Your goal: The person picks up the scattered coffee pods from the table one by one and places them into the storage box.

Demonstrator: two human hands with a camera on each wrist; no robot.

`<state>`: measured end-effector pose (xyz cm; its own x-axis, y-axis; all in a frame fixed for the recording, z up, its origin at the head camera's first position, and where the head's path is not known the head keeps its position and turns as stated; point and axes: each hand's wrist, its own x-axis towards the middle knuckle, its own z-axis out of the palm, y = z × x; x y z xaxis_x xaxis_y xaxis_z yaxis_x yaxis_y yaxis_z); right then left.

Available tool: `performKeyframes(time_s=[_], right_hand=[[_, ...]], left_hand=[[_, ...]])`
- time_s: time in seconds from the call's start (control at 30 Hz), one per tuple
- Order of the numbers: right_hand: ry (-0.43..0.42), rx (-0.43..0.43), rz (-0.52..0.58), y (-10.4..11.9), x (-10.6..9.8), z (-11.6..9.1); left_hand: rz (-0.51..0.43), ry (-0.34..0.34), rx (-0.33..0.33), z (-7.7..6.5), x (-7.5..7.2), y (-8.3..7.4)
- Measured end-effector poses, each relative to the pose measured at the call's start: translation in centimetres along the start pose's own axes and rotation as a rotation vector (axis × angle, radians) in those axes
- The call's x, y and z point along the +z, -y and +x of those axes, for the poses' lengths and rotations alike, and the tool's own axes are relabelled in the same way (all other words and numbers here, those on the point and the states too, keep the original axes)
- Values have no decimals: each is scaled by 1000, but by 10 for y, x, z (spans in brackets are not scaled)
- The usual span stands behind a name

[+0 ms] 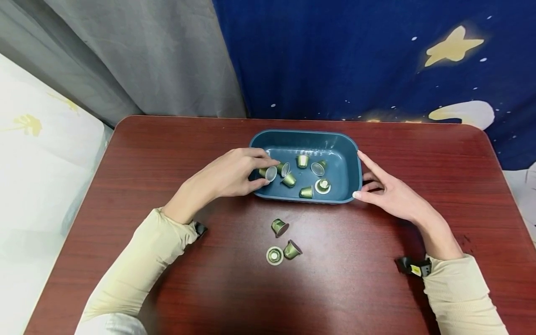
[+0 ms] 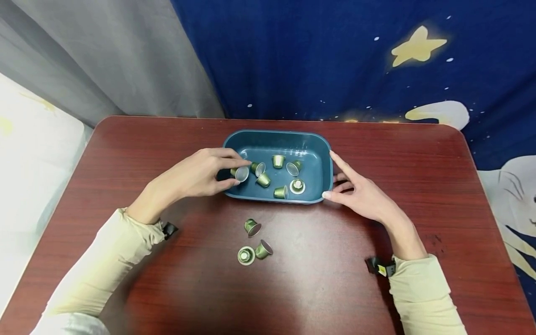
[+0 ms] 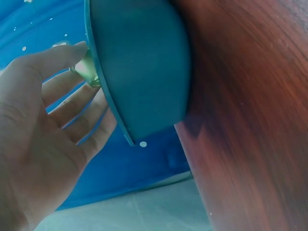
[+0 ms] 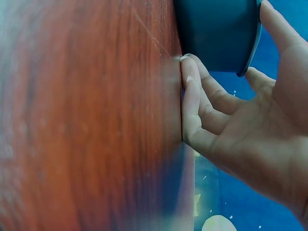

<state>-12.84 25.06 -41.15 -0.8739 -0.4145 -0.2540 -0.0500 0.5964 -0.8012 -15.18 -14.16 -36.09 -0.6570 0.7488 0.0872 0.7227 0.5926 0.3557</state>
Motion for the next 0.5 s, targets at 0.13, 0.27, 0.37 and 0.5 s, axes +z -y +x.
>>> performKeyframes(time_s=[0.13, 0.27, 0.37, 0.5], right_hand=[[-5, 4, 8, 0, 1, 0], [3, -1, 2, -1, 0, 0], [6, -10, -1, -2, -1, 1], [3, -19, -3, -3, -1, 1]], left_hand=[[6, 4, -5, 2, 1, 2], [40, 1, -5, 4, 0, 4], [61, 6, -5, 6, 0, 4], [70, 24, -7, 9, 0, 5]])
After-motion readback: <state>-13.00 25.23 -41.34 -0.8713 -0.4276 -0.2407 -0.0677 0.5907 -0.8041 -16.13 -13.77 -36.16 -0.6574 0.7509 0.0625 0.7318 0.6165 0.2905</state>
